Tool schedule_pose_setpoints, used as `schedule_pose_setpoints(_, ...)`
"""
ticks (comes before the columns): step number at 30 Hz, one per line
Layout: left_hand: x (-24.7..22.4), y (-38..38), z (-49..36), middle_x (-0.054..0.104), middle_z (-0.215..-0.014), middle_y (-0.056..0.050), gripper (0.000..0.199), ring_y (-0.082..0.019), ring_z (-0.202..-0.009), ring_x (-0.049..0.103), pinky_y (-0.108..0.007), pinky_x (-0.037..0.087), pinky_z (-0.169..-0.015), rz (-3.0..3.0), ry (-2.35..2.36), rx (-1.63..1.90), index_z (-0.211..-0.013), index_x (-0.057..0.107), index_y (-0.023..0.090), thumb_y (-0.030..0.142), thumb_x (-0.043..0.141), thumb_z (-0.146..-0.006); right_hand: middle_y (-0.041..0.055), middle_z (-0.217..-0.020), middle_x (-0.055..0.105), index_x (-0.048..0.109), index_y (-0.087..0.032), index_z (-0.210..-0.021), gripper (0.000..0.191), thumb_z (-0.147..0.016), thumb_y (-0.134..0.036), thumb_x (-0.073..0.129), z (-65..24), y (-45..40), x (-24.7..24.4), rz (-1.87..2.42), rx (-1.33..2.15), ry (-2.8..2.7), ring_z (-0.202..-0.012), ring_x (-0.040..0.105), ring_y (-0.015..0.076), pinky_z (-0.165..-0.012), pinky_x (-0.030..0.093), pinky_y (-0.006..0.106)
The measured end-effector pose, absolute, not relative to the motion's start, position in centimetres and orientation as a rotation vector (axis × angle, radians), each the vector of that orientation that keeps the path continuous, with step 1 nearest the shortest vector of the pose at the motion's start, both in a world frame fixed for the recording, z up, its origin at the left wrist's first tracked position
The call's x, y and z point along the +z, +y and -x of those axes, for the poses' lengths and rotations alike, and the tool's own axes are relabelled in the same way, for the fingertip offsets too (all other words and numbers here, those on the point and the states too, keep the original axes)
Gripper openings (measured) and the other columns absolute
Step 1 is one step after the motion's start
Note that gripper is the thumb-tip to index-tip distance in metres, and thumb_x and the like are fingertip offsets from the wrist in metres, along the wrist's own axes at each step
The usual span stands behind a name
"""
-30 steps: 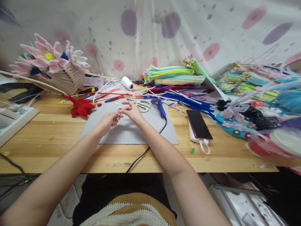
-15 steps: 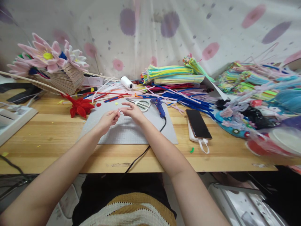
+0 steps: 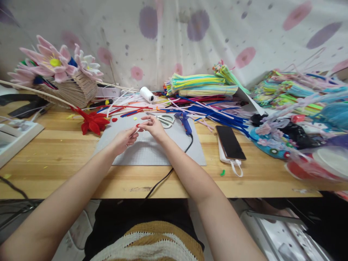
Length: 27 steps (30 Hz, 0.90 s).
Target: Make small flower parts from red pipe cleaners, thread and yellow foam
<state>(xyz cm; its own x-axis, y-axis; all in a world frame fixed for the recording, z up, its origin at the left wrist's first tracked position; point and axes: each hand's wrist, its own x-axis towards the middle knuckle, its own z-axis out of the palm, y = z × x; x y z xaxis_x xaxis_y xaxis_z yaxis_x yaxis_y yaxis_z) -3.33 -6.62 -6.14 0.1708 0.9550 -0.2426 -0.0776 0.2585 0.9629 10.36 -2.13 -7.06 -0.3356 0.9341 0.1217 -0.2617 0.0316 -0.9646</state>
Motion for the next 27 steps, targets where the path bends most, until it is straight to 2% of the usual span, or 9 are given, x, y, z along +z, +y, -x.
schedule_pose_setpoints(4,-6.1,-6.8,3.3,0.027,-0.049,0.007,0.027,-0.004,-0.04,0.02,-0.02,0.014,-0.039,-1.172,1.279,1.08,-0.077,0.06,0.014,0.04,0.054,-0.075,-0.0041,-0.061,0.062,0.049,-0.017,-0.085,0.038,-0.054,-0.024,0.071,-9.9,-2.2,-7.2,0.836,1.438,-1.273,-0.06,0.058,0.0104,-0.064,0.041,0.025)
schedule_pose_setpoints(8,-6.5,-6.9,3.4,0.038,-0.047,0.004,0.024,-0.007,-0.044,0.031,-0.021,0.025,-0.044,-1.375,1.425,1.143,-0.075,0.063,0.015,0.037,0.053,-0.075,-0.0031,-0.064,0.063,0.047,-0.017,-0.083,0.038,-0.054,-0.025,0.071,-9.4,-2.5,-7.6,0.895,1.374,-1.247,-0.062,0.058,0.0102,-0.065,0.041,0.025)
schedule_pose_setpoints(12,-7.1,-6.5,3.9,0.044,-0.051,0.004,0.022,-0.008,-0.047,0.034,-0.022,0.028,-0.048,-1.504,1.501,1.149,-0.074,0.063,0.015,0.034,0.051,-0.075,-0.0009,-0.071,0.064,0.047,-0.018,-0.089,0.035,-0.062,-0.028,0.066,-10.0,-2.1,-7.4,0.937,1.345,-1.373,-0.067,0.059,0.0112,-0.067,0.043,0.026)
schedule_pose_setpoints(14,-7.3,-6.4,4.4,0.045,-0.052,0.004,0.022,-0.009,-0.048,0.035,-0.023,0.028,-0.049,-1.567,1.54,1.132,-0.073,0.064,0.015,0.032,0.051,-0.075,0.0018,-0.077,0.065,0.048,-0.018,-0.092,0.027,-0.07,-0.03,0.059,-11.0,-1.4,-7.1,1.07,1.186,-1.508,-0.072,0.059,0.0127,-0.069,0.043,0.027)
schedule_pose_setpoints(17,-7.5,-6.4,5.3,0.048,-0.053,0.003,0.022,-0.01,-0.05,0.038,-0.024,0.029,-0.051,-1.639,1.619,1.087,-0.073,0.064,0.015,0.031,0.05,-0.075,0.0064,-0.09,0.065,0.054,-0.017,-0.092,0.017,-0.078,-0.026,0.051,-13.0,0.2,-6.7,1.437,0.668,-1.789,-0.084,0.059,0.0165,-0.078,0.043,0.031)
schedule_pose_setpoints(20,-7.6,-6.2,6.3,0.054,-0.059,0.002,0.022,-0.011,-0.054,0.042,-0.025,0.031,-0.054,-1.727,1.688,1.056,-0.075,0.065,0.016,0.03,0.049,-0.077,0.0131,-0.108,0.061,0.057,-0.014,-0.1,0.025,-0.077,-0.015,0.048,-14.6,1.7,-6.8,1.719,0.254,-2.115,-0.102,0.055,0.0223,-0.088,0.039,0.034)
schedule_pose_setpoints(23,-8.3,-5.8,7.2,0.06,-0.071,-0.001,0.022,-0.013,-0.064,0.049,-0.026,0.035,-0.06,-1.834,1.755,1.088,-0.078,0.064,0.017,0.032,0.047,-0.079,0.019,-0.115,0.057,0.056,-0.008,-0.109,0.034,-0.078,-0.009,0.042,-14.9,2.6,-7.1,1.843,0.103,-2.347,-0.11,0.051,0.0259,-0.09,0.038,0.034)
schedule_pose_setpoints(27,-9.8,-5.4,7.9,0.06,-0.084,-0.005,0.021,-0.016,-0.078,0.053,-0.028,0.039,-0.07,-1.899,1.862,1.168,-0.078,0.063,0.018,0.032,0.048,-0.08,0.0232,-0.113,0.058,0.058,-0.003,-0.108,0.034,-0.08,-0.011,0.041,-14.0,3.0,-6.7,1.952,0.059,-2.454,-0.108,0.053,0.0278,-0.088,0.04,0.033)
